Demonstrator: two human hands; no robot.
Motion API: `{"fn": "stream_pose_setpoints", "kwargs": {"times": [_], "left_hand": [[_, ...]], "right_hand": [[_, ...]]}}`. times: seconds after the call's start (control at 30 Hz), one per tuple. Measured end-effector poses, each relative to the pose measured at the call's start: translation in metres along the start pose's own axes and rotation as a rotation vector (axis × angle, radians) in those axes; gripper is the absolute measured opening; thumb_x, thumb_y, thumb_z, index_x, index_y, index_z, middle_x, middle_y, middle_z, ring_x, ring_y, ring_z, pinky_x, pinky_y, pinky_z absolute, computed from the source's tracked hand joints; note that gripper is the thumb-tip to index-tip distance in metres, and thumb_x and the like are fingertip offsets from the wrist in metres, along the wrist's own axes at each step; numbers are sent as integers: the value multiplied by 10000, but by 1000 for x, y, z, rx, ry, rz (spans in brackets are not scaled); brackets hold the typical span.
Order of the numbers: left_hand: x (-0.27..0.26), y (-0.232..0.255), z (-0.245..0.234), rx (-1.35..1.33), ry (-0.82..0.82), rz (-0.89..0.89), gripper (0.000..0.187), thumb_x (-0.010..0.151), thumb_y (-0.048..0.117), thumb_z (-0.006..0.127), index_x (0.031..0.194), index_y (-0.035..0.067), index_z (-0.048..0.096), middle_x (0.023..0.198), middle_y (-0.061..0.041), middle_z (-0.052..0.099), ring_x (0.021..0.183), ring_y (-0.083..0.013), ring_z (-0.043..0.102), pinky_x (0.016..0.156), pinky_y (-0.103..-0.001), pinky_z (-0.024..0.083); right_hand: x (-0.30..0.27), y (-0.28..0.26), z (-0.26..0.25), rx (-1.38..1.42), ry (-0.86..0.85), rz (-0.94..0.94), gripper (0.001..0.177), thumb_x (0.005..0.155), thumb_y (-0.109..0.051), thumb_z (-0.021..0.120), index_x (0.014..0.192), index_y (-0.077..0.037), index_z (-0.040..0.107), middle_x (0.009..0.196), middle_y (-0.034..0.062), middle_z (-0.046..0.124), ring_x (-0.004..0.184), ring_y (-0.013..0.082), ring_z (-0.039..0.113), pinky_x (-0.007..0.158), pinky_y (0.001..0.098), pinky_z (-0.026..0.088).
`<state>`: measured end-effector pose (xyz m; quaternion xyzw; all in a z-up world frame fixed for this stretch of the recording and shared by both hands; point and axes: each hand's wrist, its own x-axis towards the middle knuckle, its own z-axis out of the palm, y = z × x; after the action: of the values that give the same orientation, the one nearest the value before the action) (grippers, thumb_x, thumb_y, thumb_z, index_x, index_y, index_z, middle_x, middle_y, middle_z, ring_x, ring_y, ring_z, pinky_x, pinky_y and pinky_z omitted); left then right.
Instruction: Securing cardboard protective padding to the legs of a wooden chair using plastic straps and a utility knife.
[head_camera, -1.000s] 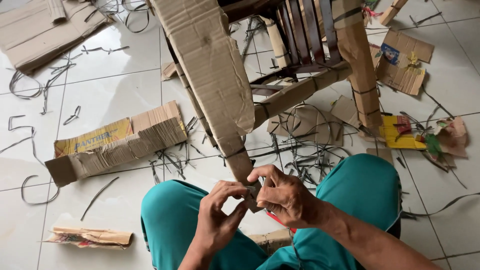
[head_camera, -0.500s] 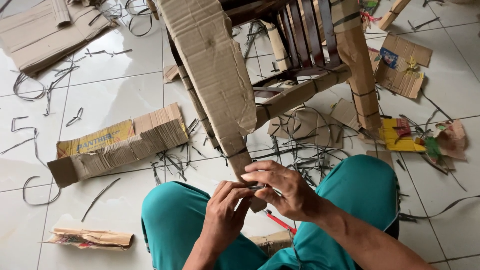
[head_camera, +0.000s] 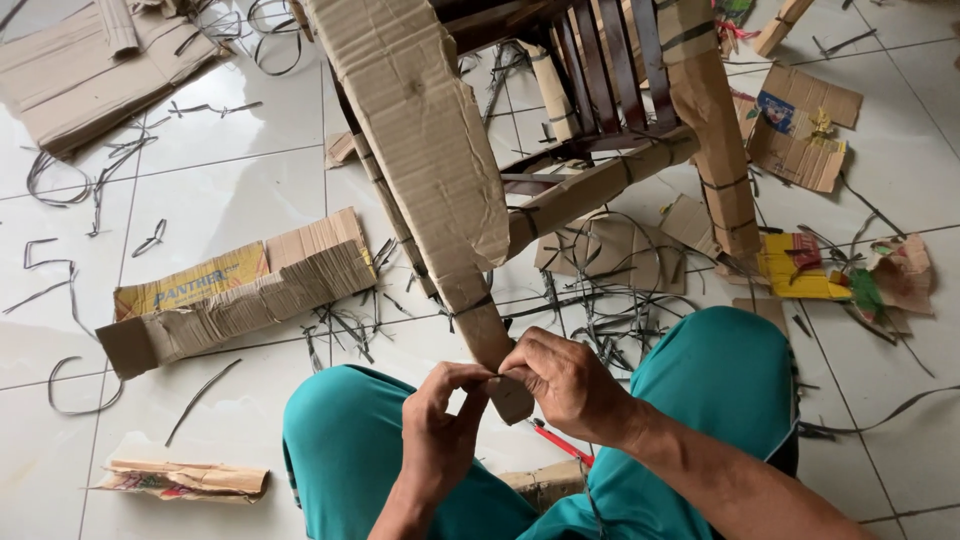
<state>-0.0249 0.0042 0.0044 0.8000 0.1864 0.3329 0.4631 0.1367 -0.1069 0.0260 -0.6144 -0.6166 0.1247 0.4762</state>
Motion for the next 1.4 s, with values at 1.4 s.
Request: {"fn": "stream_pose_setpoints", "kwargs": {"times": [1.4], "left_hand": [[-27,-29,20,359,155,434,571,917,-104,705,1300,54,312,1126,-219,655,953,-301,732,777,-349,625]], "right_hand": [[7,-9,5,-324,-1,-270,204,934,140,499,991,16,651,874,135,607,802,273,588,712,348,537]]}}
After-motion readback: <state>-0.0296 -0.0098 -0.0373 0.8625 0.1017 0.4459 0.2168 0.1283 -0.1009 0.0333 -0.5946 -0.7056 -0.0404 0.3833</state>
